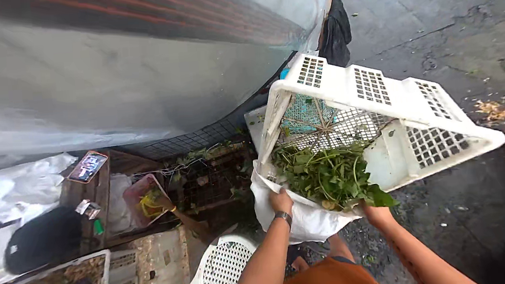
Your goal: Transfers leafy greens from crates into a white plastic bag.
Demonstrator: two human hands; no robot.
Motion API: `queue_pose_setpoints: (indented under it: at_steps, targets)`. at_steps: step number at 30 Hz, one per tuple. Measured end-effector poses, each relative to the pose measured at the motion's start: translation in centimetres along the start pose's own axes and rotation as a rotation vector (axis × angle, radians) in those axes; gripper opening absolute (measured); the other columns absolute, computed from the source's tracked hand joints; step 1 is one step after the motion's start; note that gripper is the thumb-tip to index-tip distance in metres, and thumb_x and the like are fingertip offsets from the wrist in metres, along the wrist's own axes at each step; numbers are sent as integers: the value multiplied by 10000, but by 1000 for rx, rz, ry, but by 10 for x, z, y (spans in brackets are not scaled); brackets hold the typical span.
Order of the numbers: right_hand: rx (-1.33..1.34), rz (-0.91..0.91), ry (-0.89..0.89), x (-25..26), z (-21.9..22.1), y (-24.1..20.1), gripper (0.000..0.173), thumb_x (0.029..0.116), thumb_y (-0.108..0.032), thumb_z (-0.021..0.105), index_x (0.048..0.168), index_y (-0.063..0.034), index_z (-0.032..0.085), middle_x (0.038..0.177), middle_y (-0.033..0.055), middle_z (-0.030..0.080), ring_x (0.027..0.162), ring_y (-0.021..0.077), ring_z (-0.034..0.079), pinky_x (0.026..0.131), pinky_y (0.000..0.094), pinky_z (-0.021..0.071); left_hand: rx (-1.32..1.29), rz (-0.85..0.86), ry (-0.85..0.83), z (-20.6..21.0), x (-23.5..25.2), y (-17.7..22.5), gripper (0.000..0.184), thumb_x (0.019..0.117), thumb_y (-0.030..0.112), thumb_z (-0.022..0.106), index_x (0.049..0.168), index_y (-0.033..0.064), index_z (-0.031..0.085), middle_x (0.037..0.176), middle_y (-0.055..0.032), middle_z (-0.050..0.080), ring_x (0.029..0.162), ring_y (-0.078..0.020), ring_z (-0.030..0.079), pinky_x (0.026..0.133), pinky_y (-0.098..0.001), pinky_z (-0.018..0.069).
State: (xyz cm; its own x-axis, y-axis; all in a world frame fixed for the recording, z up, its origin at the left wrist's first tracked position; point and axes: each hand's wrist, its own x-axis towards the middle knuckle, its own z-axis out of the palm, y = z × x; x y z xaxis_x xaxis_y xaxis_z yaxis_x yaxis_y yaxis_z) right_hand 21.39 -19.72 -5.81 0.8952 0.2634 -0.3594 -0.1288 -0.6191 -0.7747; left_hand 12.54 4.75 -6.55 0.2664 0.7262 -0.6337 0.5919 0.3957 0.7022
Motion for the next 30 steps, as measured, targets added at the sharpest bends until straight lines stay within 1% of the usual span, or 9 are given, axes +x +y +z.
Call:
queue_pose_setpoints:
  at_steps: [3, 5, 8, 10, 13, 18, 22, 28, 30]
  targets:
    - [172, -14, 81, 0, 2, -1, 377, 945, -40, 641, 1286, 116, 604, 1260, 259, 656, 1215, 275, 628, 1078, 448, 497, -345, -36, -1, -15, -29, -1, 413, 1057, 130, 505, 1451, 17, 458, 1279, -260, 608, 1076, -372, 641, 848, -568, 560]
    - [111, -38, 97, -8, -1, -4, 396, 943, -51, 646, 1293, 128, 602, 1281, 278, 648, 1248, 301, 614, 1104, 463, 475, -454, -39, -43, -36, -61, -4, 408, 1071, 178, 490, 1457, 51, 463, 1276, -227, 615, 1086, -331, 642, 858, -537, 562]
    - [-168, -88, 42, -31, -7, -4, 422, 964, -94, 648, 1311, 140, 596, 1324, 343, 611, 1315, 421, 566, 1151, 562, 405, -458, 41, -88, -69, -83, 2, 440, 1098, 297, 495, 1461, 50, 500, 1359, -190, 613, 1207, -274, 629, 996, -498, 545]
    - [-306, -116, 7, -49, -1, -9, 428, 985, -134, 640, 1317, 133, 604, 1336, 363, 600, 1323, 472, 552, 1152, 610, 386, -498, 63, -147, -86, -90, 15, 417, 1074, 227, 551, 1441, 37, 492, 1318, -179, 626, 1158, -261, 645, 959, -471, 561]
    - [-344, -65, -61, -69, 15, -27, 410, 1013, -150, 605, 1339, 99, 607, 1352, 326, 608, 1331, 448, 550, 1158, 585, 384, -564, 24, -250, -107, -105, 13, 517, 958, 10, 636, 1434, 51, 440, 1239, -180, 625, 1030, -271, 669, 826, -461, 597]
    - [-86, -161, 139, -37, 49, -41, 396, 969, -139, 646, 1278, 109, 637, 1293, 308, 645, 1285, 402, 593, 1143, 547, 426, -599, -44, -289, -131, -111, 4, 621, 967, 30, 602, 1521, 120, 337, 1219, -222, 608, 947, -343, 684, 757, -519, 601]
    - [-120, -209, 87, -34, 43, -56, 443, 926, -155, 705, 1282, 100, 637, 1295, 305, 644, 1275, 414, 596, 1127, 573, 434, -642, -101, -258, -141, -106, -1, 422, 995, 57, 542, 1400, 61, 421, 1110, -211, 623, 878, -317, 678, 727, -495, 594]
    - [-95, -355, 65, -68, 53, -42, 401, 895, -235, 714, 1156, 68, 685, 1090, 254, 718, 1066, 383, 696, 969, 606, 534, -726, -142, -203, -164, -100, -25, 286, 982, 99, 524, 1260, 39, 501, 1010, -172, 624, 837, -276, 654, 711, -467, 573]
    - [-117, -346, -24, -84, 54, -44, 404, 977, -177, 659, 1250, 120, 641, 1201, 318, 675, 1159, 410, 657, 1047, 560, 493, -759, -114, -208, -172, -102, -32, 153, 1028, 131, 500, 1154, 54, 539, 898, -115, 629, 753, -219, 642, 658, -408, 564]
